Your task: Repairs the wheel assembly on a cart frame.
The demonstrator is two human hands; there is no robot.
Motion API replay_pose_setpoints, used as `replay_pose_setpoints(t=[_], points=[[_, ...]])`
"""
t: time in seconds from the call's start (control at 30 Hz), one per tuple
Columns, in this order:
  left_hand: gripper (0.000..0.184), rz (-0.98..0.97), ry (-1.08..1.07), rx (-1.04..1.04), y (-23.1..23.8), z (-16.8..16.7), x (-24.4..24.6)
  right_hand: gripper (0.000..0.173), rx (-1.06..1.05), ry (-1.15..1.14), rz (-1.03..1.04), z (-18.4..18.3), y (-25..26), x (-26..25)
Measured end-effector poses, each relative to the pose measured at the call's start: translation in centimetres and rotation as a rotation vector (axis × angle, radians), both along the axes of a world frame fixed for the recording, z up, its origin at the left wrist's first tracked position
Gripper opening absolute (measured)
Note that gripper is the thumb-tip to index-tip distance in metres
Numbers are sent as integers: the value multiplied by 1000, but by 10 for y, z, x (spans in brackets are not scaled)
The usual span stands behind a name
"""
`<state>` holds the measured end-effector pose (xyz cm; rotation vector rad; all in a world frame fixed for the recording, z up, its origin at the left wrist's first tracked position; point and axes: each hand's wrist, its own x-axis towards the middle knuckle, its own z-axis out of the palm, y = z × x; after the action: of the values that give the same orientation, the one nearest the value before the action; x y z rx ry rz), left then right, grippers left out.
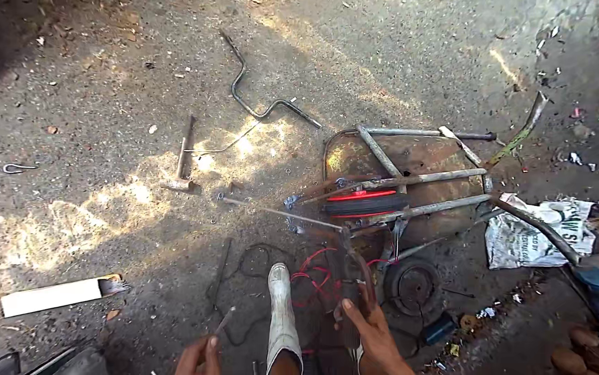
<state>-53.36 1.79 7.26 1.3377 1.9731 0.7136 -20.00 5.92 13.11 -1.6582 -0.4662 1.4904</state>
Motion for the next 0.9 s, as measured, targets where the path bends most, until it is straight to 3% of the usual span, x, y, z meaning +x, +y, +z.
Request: replay_pose_setpoints(t=[0.13,0.23,0.37,0.57,0.9], points=[[32,-312,47,135,69,-15,114,53,183,9,-218,37,-26,79],[32,-524,43,182,119,-28,192,26,280,3,-237,57,-47,128],[31,-653,83,202,172,-57,259,34,307,16,-204,64,-76,169],[27,-715,151,150,203,-99,287,34,278,44,-253,54,-98,164],[29,-739,171,243,204,-122,291,31,226,114,-296,33,-92,124]])
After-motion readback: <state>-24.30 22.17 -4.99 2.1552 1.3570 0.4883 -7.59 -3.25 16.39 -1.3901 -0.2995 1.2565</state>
